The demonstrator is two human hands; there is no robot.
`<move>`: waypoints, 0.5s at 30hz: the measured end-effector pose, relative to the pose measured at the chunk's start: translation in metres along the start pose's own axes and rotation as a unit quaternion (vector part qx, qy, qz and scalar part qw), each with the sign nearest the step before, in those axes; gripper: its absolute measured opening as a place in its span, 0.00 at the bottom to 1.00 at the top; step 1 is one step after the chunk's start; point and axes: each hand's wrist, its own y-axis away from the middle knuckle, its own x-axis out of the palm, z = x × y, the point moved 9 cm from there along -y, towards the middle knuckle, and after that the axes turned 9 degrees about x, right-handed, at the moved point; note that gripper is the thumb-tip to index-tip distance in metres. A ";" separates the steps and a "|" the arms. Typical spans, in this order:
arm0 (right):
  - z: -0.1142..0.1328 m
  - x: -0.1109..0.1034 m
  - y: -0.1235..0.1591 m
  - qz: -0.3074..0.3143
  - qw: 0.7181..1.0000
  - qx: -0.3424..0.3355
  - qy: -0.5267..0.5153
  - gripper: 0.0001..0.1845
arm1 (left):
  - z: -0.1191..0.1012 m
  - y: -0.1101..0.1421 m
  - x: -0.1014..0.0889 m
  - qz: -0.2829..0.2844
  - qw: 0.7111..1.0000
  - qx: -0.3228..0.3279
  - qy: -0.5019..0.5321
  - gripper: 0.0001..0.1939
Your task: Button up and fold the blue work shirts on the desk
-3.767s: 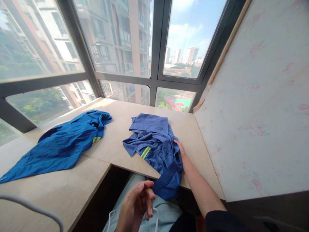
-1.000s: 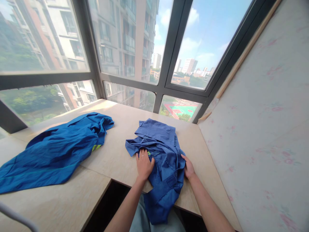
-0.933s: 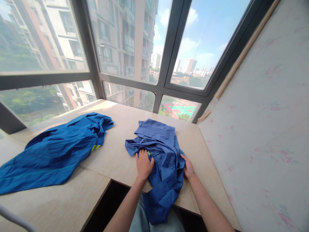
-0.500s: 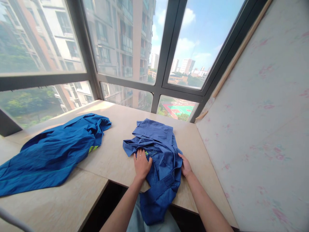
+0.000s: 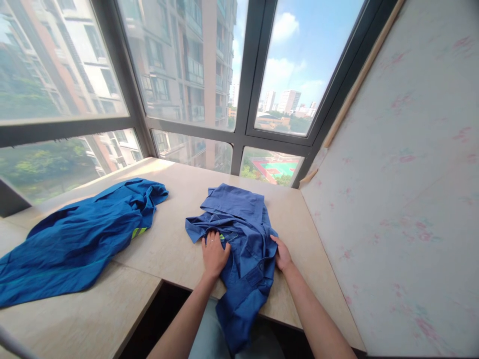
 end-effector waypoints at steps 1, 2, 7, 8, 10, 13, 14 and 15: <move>0.000 0.000 0.000 0.001 1.000 0.000 -0.001 0.09 | 0.000 0.000 0.001 0.001 1.000 0.000 -0.001 0.30; 0.000 0.001 0.000 0.002 1.000 0.000 -0.001 0.09 | 0.001 0.000 0.001 0.003 1.000 -0.001 -0.002 0.30; 0.000 0.001 -0.001 0.003 1.000 0.004 0.002 0.10 | 0.001 0.000 0.002 0.003 1.000 0.001 -0.006 0.29; 0.000 0.001 -0.001 0.004 1.000 0.004 0.002 0.10 | 0.001 0.000 0.001 0.002 1.000 0.000 -0.007 0.29; 0.000 0.002 -0.001 0.007 1.000 0.003 0.000 0.11 | 0.000 0.000 0.000 0.001 1.000 0.000 -0.007 0.29; -0.001 0.003 -0.002 0.011 1.000 0.004 -0.003 0.12 | 0.000 -0.001 -0.001 0.005 1.000 -0.002 -0.007 0.29; -0.001 0.003 -0.002 0.011 1.000 0.004 -0.005 0.13 | 0.000 -0.001 -0.001 0.007 1.000 -0.003 -0.007 0.29; -0.001 0.003 -0.002 0.011 1.000 0.004 -0.006 0.13 | 0.000 -0.001 -0.002 0.009 1.000 -0.004 -0.008 0.29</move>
